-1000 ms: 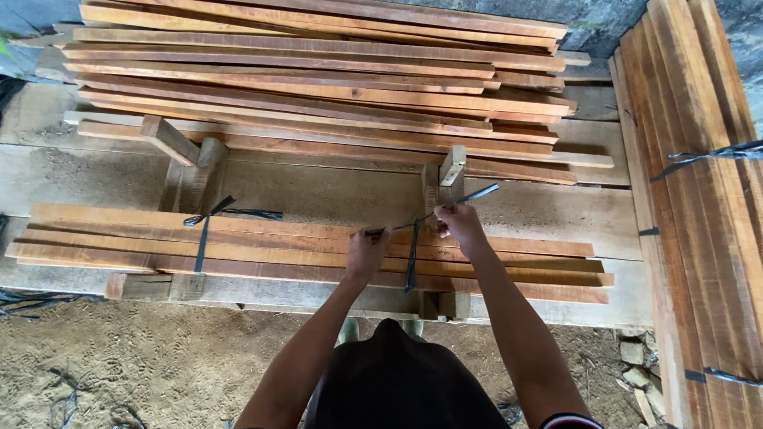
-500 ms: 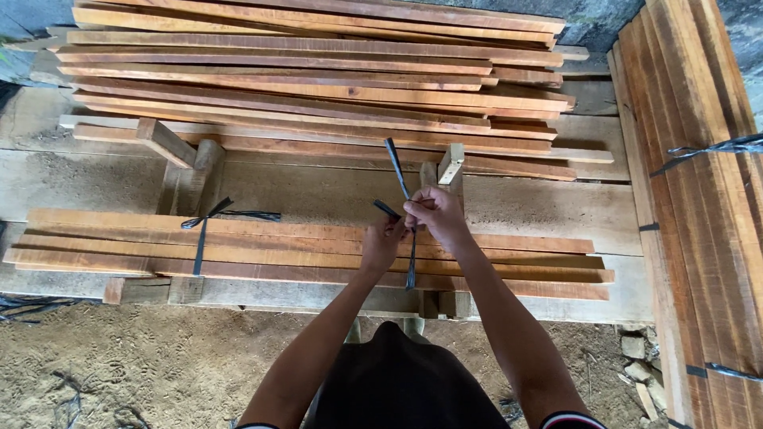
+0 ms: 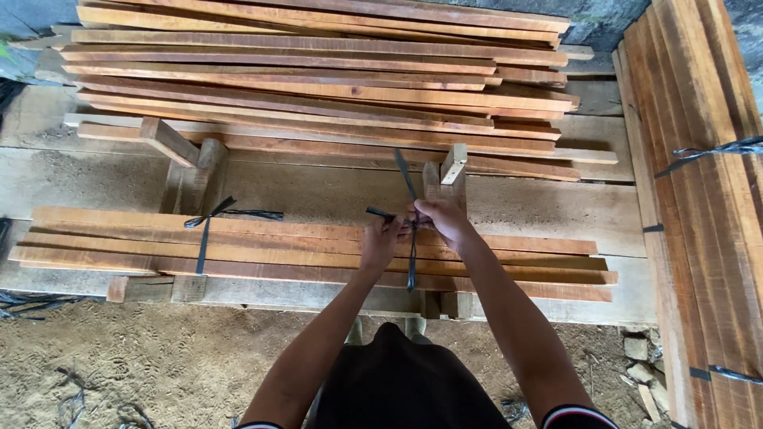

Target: Bundling thin wood strips with rubber bands and stacking them on a pile.

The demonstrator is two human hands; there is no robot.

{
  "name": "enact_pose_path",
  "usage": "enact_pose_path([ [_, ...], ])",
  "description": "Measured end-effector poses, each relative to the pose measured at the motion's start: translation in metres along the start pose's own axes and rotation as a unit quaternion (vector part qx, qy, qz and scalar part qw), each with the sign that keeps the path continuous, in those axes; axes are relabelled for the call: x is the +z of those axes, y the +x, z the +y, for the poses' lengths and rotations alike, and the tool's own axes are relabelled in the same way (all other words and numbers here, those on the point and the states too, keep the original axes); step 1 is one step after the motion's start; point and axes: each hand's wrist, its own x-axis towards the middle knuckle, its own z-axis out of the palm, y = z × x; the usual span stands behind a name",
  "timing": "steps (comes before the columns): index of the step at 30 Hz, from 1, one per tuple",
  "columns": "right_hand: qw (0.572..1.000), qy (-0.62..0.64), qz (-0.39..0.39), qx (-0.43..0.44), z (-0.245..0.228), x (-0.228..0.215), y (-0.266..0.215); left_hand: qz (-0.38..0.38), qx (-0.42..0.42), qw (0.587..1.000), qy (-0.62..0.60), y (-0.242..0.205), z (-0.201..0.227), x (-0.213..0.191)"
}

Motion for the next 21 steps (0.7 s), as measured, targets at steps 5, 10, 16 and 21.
enact_pose_path([
  [5,0.997,0.079,0.010,0.009,0.015,-0.012,0.046,0.020,0.009,0.998,0.058,-0.001,0.039,0.021],
  [10,0.975,0.210,0.057,0.050,0.023,-0.005,0.067,0.037,0.020,0.998,0.052,0.021,-0.036,0.023],
  [16,0.944,0.166,0.267,0.100,0.015,0.017,0.073,-0.025,-0.019,0.998,0.058,0.022,-0.023,0.029],
  [21,0.934,0.158,0.317,0.033,0.119,-0.037,0.223,-0.072,0.043,0.993,0.081,-0.008,-0.046,0.020],
])
